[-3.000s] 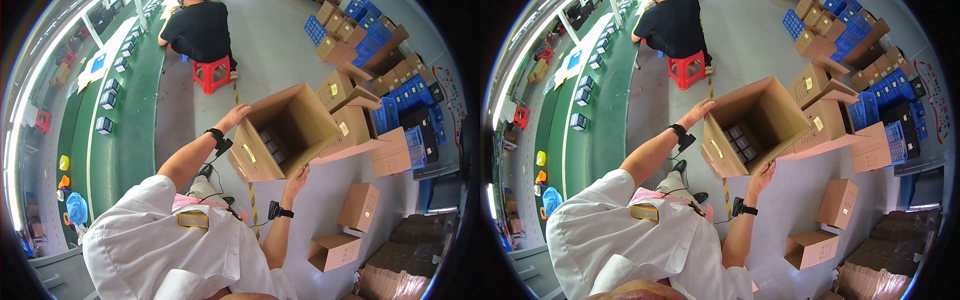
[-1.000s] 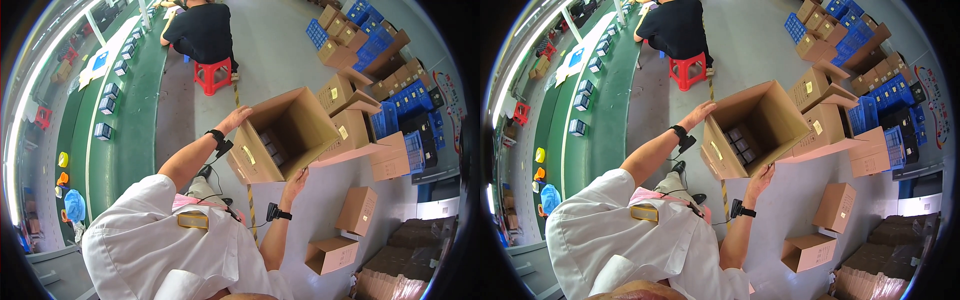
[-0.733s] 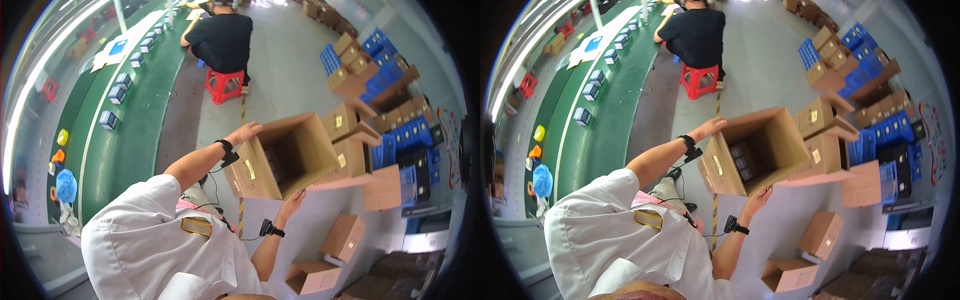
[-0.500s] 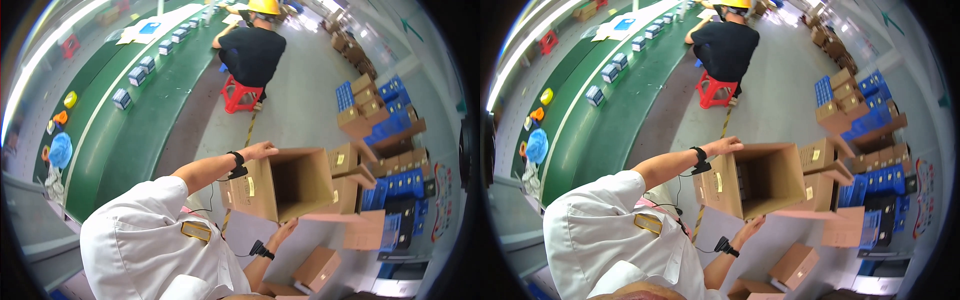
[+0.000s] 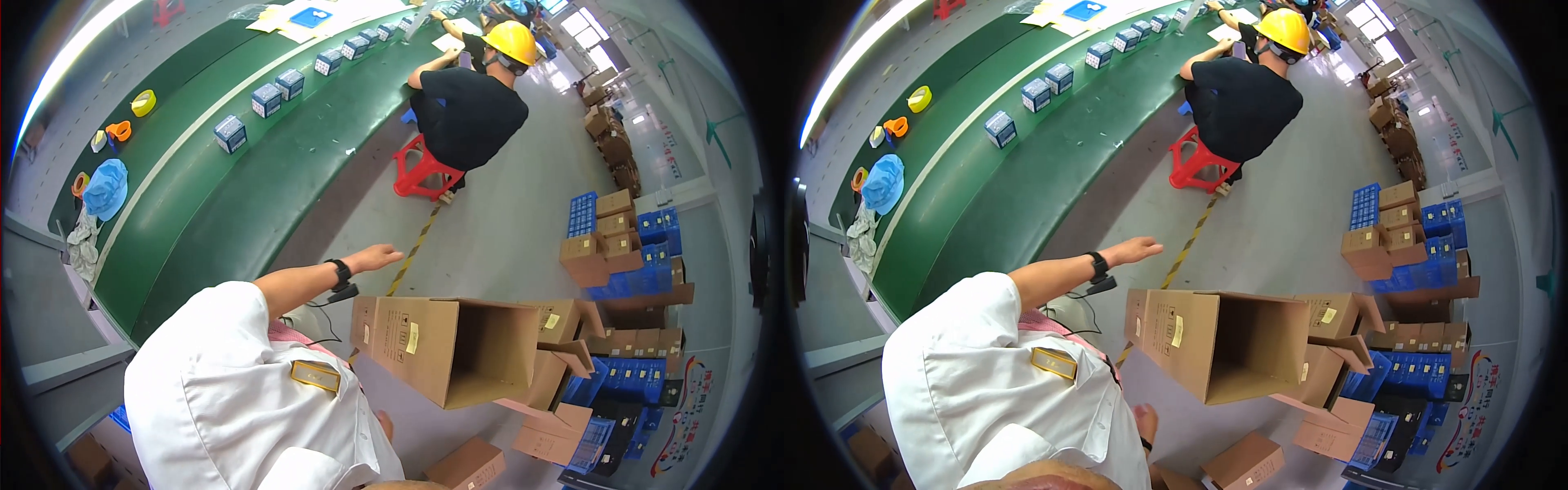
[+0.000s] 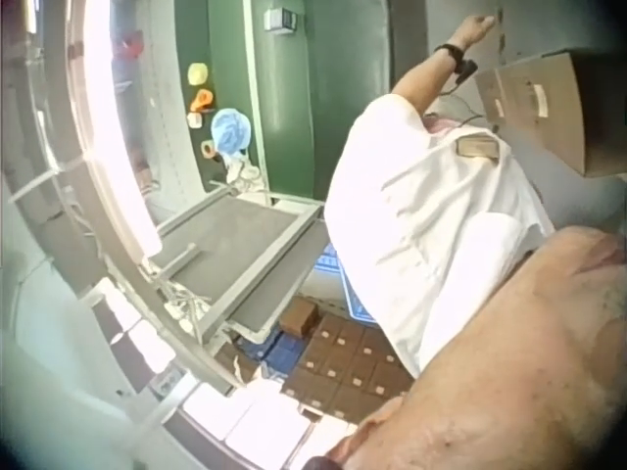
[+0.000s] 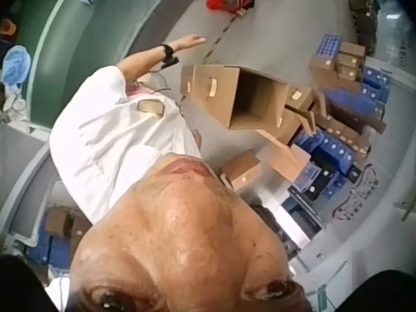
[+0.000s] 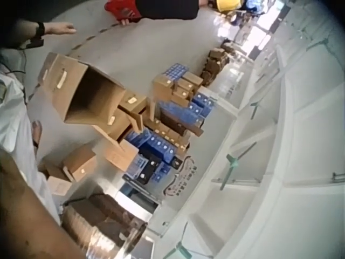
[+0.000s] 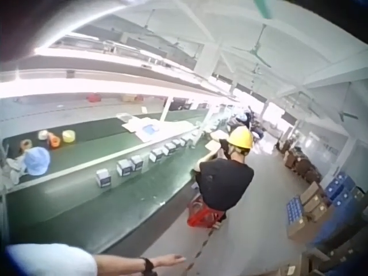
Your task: Taking finished items from a conveyor belt and placing them into cardboard shipping boxes.
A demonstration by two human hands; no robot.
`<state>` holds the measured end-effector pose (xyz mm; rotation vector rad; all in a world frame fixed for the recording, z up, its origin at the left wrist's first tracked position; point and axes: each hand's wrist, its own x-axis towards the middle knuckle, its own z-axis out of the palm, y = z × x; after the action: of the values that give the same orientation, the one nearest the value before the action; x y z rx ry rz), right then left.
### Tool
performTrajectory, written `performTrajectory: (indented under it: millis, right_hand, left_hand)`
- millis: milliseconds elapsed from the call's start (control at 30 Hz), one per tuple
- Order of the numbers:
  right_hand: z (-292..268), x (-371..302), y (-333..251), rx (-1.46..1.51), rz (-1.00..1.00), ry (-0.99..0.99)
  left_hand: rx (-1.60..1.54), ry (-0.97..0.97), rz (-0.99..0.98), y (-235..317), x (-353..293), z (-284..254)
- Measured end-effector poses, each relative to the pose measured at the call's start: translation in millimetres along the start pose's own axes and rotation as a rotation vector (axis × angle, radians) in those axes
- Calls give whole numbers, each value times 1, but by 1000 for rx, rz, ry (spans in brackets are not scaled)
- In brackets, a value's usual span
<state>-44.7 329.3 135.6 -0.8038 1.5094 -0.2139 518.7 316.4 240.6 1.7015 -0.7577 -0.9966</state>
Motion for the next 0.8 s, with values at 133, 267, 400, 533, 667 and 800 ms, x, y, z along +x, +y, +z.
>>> performTrajectory:
  millis: [133, 267, 400, 533, 667, 800]
  right_hand:
    - [77, 30, -36, -518, -199, -97]
    - [185, 40, -71, -1041, -385, -239]
    - [232, 52, -95, -1361, -632, -398]
    - [315, 59, -149, -1330, -730, -488]
    - [420, 60, -190, -1331, -807, -643]
    - [531, 50, -230, -1289, -993, -930]
  left_hand:
    - [197, -65, -109, -68, -21, -40]
    - [150, -15, -183, -101, -54, -87]
    - [75, 142, -184, -124, -91, -122]
    - [37, 306, -183, -135, -130, -150]
    - [80, 566, -246, -133, -164, -183]
    - [257, 831, -260, -141, -182, -232]
